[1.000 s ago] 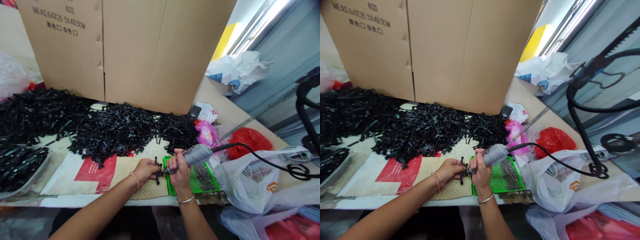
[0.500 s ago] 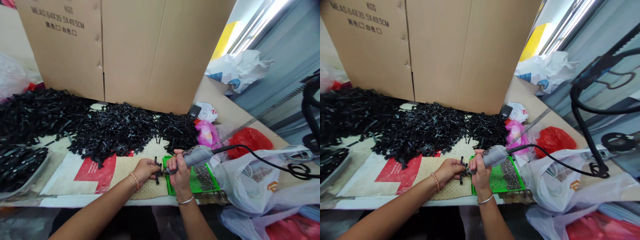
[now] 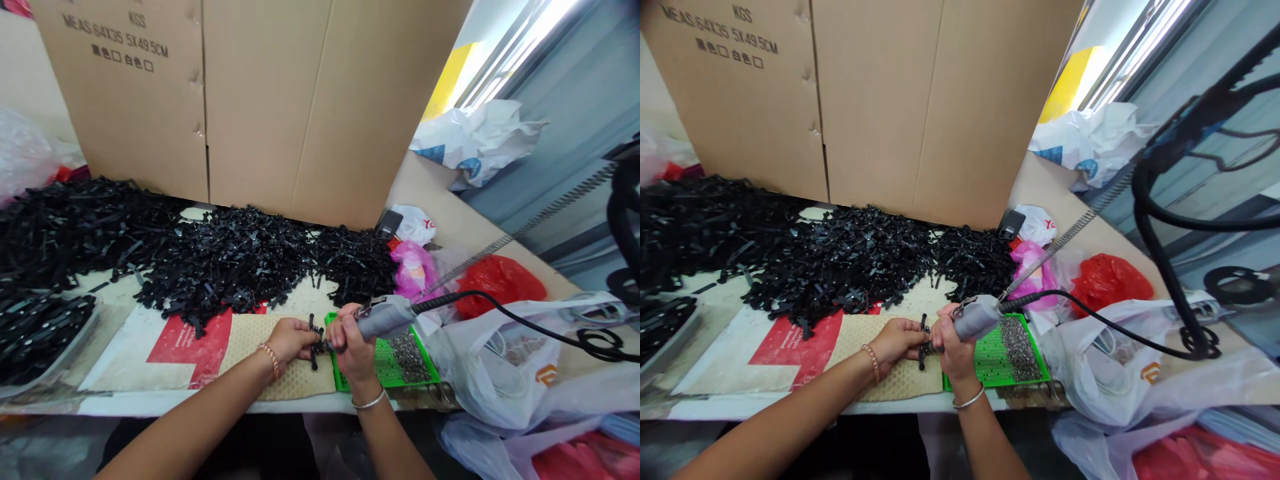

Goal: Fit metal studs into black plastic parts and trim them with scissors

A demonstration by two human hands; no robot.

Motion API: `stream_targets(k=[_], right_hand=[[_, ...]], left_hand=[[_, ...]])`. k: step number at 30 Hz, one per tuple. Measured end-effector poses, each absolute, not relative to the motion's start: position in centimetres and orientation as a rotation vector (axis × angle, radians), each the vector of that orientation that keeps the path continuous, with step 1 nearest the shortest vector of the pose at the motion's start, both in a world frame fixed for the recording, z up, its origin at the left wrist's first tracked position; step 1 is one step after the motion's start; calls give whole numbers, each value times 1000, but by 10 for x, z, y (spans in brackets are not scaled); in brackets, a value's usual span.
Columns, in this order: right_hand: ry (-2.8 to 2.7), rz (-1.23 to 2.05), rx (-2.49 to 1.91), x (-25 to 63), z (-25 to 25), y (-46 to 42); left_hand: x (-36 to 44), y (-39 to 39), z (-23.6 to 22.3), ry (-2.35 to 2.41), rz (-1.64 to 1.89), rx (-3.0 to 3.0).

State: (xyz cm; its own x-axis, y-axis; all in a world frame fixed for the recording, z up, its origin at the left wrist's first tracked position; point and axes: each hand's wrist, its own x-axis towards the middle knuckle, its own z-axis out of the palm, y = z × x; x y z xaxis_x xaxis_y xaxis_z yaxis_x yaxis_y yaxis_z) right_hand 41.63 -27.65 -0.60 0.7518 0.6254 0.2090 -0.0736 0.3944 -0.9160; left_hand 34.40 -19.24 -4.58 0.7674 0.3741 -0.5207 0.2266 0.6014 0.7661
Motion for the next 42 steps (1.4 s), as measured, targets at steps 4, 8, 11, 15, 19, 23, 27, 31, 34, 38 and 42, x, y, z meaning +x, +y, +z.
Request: stream_targets(k=[4, 8, 11, 15, 19, 23, 27, 31, 34, 38, 42], right_hand=[[-703, 595, -1099, 421, -13, -276], [-787, 675, -1060, 423, -24, -277], [-820, 700, -1062, 422, -23, -278], [-747, 548, -1053, 435, 0, -281], [-532, 157, -1085, 474, 13, -277], [-392, 72, -1187, 508, -3, -269], [-427, 102, -1227, 516, -19, -267], [-459, 120, -1221, 517, -23, -268], [-470, 136, -1235, 518, -26, -269], [-478, 138, -1239, 519, -29, -269], [-513, 135, -1252, 521, -32, -270]], left_hand=[[344, -193, -45, 725, 95, 947], [344, -193, -47, 713, 88, 959], [344, -193, -47, 722, 83, 952], [342, -191, -45, 697, 76, 908], [339, -190, -42, 690, 55, 923], [339, -189, -43, 701, 29, 937], [340, -190, -46, 713, 42, 923], [340, -191, -43, 724, 59, 914], [339, -190, -39, 716, 53, 911], [339, -190, -37, 716, 42, 906], [339, -189, -37, 719, 35, 892]])
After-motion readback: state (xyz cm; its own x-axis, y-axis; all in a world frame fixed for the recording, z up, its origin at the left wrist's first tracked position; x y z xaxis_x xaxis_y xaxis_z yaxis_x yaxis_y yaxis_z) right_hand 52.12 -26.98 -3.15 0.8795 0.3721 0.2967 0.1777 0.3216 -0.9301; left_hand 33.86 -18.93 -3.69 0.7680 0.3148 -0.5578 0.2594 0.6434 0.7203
